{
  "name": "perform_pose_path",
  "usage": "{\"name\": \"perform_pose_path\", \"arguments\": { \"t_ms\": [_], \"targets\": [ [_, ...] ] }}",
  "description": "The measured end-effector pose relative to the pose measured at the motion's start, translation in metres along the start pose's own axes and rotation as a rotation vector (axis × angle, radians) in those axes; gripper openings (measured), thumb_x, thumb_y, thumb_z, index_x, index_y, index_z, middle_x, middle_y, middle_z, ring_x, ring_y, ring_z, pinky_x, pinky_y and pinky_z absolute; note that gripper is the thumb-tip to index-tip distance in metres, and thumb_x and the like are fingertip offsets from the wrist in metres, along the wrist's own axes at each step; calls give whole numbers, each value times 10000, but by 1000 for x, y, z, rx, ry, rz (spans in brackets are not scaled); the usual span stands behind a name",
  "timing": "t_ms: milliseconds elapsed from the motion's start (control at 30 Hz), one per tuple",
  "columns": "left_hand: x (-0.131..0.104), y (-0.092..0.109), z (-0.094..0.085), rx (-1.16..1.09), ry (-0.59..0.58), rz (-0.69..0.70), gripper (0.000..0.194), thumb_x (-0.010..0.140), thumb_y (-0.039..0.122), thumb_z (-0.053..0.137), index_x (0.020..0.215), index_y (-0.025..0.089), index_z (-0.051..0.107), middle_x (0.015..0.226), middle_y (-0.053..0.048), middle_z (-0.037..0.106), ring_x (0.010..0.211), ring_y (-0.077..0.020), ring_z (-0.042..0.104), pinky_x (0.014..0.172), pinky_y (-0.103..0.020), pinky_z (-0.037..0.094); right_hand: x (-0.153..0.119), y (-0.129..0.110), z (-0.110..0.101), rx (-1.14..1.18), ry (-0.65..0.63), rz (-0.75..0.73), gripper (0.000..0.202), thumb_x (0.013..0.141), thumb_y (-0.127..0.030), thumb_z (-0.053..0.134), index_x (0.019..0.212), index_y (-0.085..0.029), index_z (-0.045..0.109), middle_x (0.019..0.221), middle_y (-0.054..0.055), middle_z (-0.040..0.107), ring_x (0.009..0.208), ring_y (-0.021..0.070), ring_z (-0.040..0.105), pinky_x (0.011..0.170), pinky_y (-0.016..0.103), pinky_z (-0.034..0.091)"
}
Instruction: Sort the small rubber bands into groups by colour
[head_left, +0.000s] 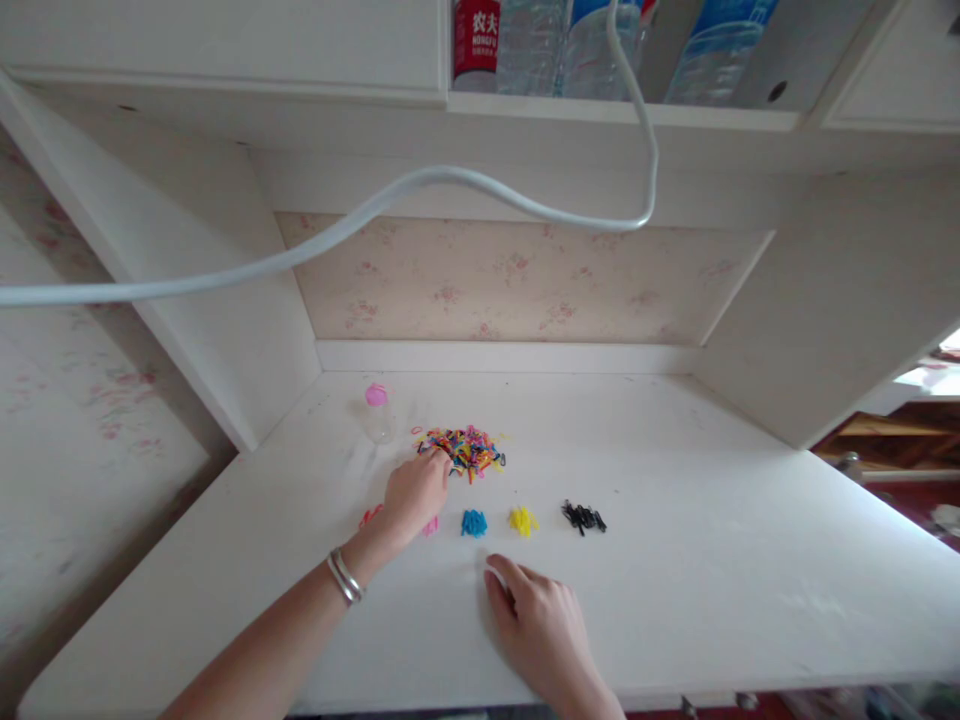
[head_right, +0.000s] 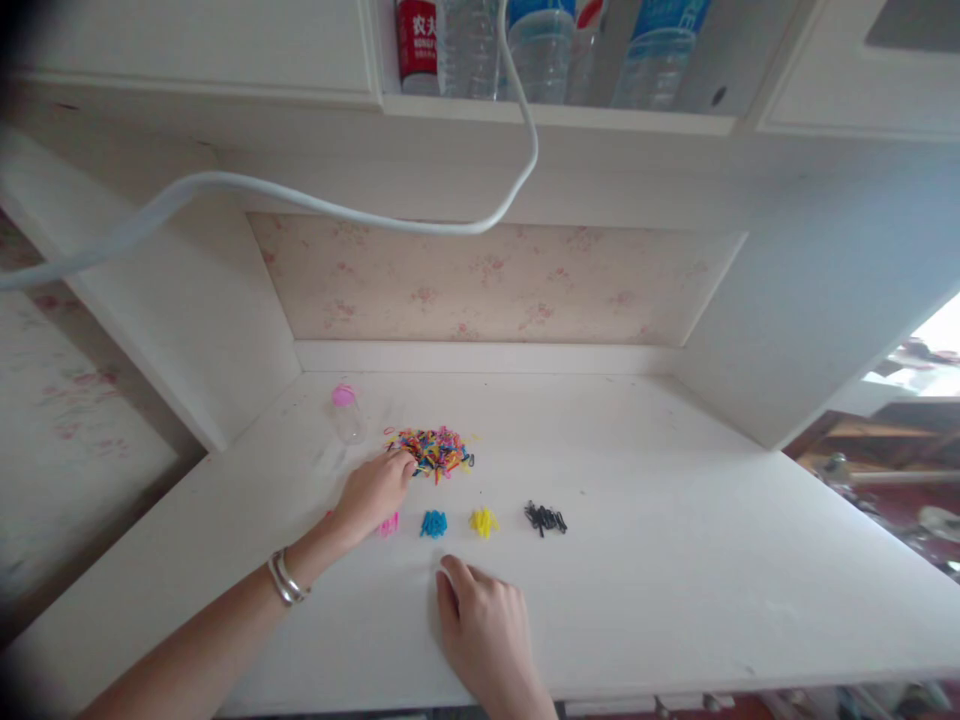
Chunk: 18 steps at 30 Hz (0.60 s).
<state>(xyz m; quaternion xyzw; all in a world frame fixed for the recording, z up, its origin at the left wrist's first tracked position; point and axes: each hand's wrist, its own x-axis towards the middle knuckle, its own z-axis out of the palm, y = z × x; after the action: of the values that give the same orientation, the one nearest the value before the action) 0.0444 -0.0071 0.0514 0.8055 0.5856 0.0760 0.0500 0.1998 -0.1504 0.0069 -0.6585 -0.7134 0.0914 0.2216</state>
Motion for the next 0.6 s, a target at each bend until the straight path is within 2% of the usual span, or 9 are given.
{"name": "perform_pose_path", "arguments": {
  "t_ms": [67, 167, 300, 400, 600],
  "targets": [
    [-1, 4, -3, -22, -4, 43, 299, 943, 312, 319, 994, 213, 597, 1010, -63, 660, 921, -178, 621, 756, -272, 436, 0, -1, -1, -5, -2, 0, 298, 915, -306, 342, 992, -294, 630, 727, -21, 697, 604, 117, 638, 513, 202, 299],
    [-5, 17, -5, -107, -11, 183, 286, 940, 327, 342, 980, 250, 615, 1034, -14, 662, 953, -146, 605, 778, -239, 427, 0, -1, -2, -1, -6, -4, 296, 917, -298, 341, 996, -295, 627, 728, -21, 695, 613, 121, 637, 517, 198, 298],
    [-8, 38, 0, -233, -22, 391, 325, 940, 321, 337, 935, 226, 647, 975, -18, 681, 908, -148, 611, 780, -244, 432, 0, -1, -3, 12, -14, -6, 293, 921, -287, 344, 1006, -290, 624, 752, -14, 699, 637, 126, 637, 534, 189, 301],
    [-5, 52, 7, -219, -69, 511, 324, 932, 308, 353, 927, 225, 665, 964, -18, 684, 893, -148, 612, 797, -249, 438, 0, -1, -3, 23, -33, -7, 295, 924, -290, 343, 1009, -277, 625, 753, -3, 698, 648, 127, 636, 541, 190, 298],
    [6, 64, 13, -167, -126, 591, 271, 891, 323, 431, 891, 266, 696, 935, -13, 682, 875, -171, 619, 759, -268, 454, 0, 0, -1, 15, -37, -6, 281, 921, -282, 351, 994, -286, 622, 729, -17, 685, 623, 130, 621, 533, 209, 267]
  ]
}}
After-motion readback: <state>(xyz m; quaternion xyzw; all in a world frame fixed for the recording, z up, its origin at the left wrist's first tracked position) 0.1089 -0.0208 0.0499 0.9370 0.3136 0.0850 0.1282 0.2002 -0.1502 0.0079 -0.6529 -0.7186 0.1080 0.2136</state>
